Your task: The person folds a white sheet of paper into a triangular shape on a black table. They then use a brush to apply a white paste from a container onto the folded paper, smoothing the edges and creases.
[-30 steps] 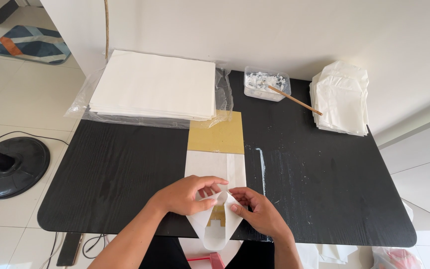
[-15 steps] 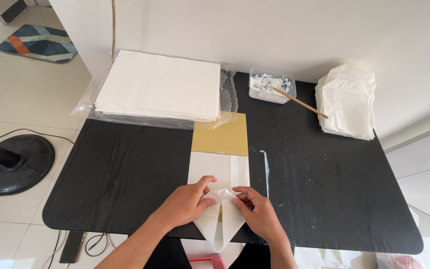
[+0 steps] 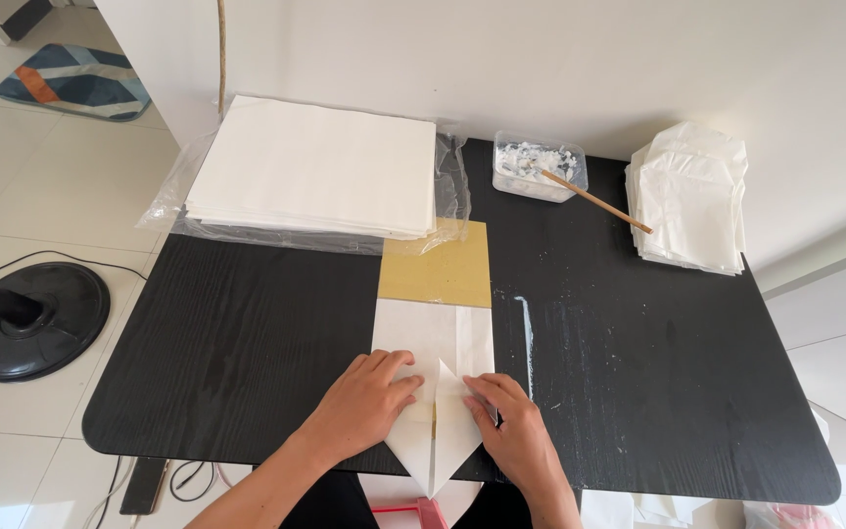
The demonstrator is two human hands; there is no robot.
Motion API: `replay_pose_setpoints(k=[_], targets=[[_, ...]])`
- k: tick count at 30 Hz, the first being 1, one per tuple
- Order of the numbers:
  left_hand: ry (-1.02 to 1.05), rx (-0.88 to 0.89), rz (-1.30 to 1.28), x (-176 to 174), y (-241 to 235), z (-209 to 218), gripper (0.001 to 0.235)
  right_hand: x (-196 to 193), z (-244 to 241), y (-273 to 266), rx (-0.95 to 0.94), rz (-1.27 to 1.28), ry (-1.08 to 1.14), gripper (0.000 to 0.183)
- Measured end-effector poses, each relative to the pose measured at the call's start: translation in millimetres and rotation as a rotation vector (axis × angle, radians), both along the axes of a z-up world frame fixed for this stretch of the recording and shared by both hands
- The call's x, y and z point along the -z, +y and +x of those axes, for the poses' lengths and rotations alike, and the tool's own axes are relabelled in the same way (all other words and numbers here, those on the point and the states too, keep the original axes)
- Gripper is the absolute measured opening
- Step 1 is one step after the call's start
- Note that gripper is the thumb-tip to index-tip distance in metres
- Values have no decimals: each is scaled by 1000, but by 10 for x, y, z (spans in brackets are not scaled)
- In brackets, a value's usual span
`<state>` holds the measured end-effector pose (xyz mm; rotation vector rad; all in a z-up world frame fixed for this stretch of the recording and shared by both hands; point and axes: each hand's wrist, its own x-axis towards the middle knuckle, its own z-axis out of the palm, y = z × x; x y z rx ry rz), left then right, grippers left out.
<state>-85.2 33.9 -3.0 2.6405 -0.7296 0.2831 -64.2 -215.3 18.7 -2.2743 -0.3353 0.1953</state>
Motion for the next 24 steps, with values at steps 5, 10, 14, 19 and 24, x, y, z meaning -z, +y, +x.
replay_pose_setpoints(k=[5,10,14,19,24], targets=[[3,64,94,-2,47,44,32,91,-8,-13,-64,-15,-107,31],[20,103,200,-14,52,68,42,42,-25,7,-110,-12,-161,32],[51,111,216,-87,62,105,43,42,-5,31,-152,-49,-155,38],[176,124,162,-99,79,168,47,87,11,54,-199,-103,-253,35],[259,160,175,-157,71,200,47,114,6,52,-220,-114,-303,37]])
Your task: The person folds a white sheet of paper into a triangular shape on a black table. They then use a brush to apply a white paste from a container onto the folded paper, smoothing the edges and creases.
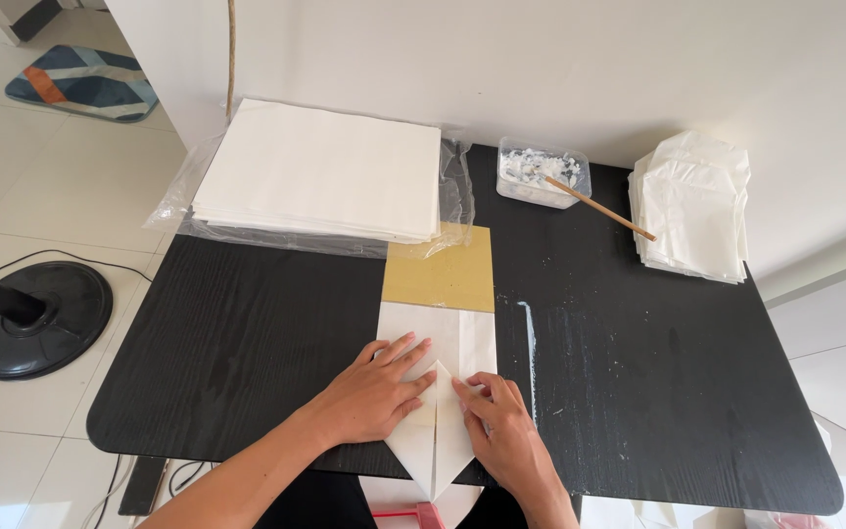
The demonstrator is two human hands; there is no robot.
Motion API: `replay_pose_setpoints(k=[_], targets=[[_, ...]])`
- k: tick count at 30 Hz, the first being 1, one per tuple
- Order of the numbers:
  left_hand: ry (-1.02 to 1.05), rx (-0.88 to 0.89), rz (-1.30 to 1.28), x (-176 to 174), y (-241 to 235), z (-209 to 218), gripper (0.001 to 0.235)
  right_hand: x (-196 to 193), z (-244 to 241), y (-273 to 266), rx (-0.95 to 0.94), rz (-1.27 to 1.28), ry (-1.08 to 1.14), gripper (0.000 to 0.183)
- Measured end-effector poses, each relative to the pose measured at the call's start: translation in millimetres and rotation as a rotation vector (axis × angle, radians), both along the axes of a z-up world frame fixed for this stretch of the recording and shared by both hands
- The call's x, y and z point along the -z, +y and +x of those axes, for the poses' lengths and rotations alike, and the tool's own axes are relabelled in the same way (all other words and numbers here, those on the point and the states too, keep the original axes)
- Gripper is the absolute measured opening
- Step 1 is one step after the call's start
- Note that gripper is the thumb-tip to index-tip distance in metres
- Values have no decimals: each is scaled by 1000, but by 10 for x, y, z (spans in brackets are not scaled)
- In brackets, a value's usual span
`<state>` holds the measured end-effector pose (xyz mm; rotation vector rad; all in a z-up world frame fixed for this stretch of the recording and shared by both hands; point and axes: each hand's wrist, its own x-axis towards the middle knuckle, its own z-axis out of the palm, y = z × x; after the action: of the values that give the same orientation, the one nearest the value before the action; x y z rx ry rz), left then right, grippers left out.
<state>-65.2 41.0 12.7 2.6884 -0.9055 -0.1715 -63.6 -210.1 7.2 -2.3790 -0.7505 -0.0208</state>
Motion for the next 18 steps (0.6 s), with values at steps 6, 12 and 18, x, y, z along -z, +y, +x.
replay_pose_setpoints(k=[6,12,18], targets=[[-234,-5,30,24,-31,-133,41,31,-52,-47,1,-1,-69,34],[-29,-259,-363,183,-103,-227,55,-99,-133,3,104,46,211,48],[403,-520,-504,-269,-234,-117,63,-423,27,137,353,130,632,45]])
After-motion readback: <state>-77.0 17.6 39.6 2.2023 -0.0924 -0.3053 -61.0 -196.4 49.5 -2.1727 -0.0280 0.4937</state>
